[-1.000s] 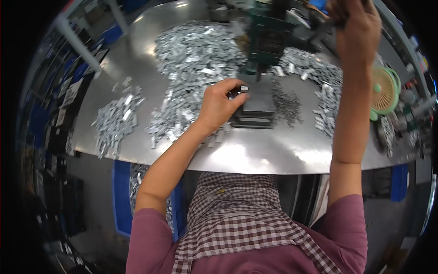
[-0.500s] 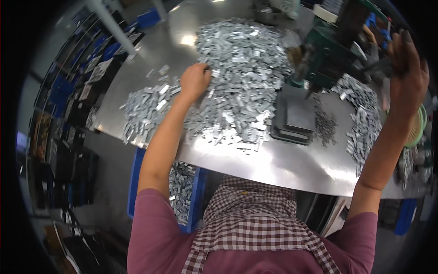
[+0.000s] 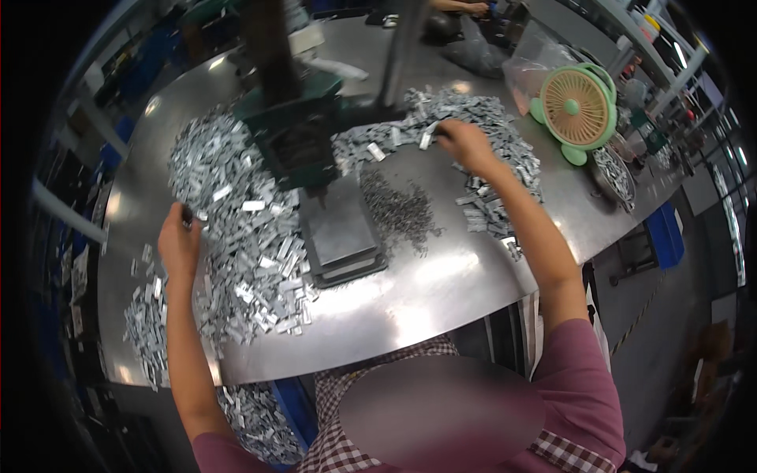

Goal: The person assembles metal components by inserting pins into metal clips by hand, pressing them using a manual punch press, and placing the finished pieces into a bin.

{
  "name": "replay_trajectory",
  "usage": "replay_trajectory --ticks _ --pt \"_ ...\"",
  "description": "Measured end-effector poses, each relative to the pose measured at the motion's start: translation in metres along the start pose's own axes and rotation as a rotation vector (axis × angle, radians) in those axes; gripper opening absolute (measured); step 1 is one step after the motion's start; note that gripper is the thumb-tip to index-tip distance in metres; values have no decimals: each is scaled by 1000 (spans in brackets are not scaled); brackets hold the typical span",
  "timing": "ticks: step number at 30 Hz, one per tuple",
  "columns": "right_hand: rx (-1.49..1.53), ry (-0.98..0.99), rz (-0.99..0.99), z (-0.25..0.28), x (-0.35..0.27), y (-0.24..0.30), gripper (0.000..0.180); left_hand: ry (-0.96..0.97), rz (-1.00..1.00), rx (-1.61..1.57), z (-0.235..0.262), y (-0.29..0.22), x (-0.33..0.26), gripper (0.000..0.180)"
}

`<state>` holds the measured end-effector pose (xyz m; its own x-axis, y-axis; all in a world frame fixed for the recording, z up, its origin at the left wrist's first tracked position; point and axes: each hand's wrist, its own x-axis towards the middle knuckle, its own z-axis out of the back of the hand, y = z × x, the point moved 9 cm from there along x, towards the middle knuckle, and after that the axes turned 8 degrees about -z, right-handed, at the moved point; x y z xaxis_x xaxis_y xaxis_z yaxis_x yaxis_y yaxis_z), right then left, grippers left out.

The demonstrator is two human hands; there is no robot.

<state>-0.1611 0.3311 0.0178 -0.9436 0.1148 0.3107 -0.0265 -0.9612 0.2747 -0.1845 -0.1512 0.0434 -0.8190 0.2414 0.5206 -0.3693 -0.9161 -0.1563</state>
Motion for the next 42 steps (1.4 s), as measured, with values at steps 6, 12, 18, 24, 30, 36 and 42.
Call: replay_trajectory --ticks 6,12,18,24,30,36,42 --pt "-202 -175 39 -56 15 27 21 103 71 -633 11 -18 -31 11" --pt "-132 -208 120 2 -22 13 19 220 -107 -589 45 -141 -65 12" --pt "-150 -76 372 40 -153 67 19 111 -589 -352 24 -228 -122 15" --pt "36 -154 462 53 -196 79 20 180 -704 -477 -1 -257 -133 11" --pt "-95 168 215 16 -192 84 29 352 -430 -635 -6 -236 -124 13" --pt "132 210 230 16 -199 82 37 625 226 -1240 -38 -216 -133 25" --pt "25 200 219 28 -210 86 35 636 284 -1392 -47 -227 -124 34"
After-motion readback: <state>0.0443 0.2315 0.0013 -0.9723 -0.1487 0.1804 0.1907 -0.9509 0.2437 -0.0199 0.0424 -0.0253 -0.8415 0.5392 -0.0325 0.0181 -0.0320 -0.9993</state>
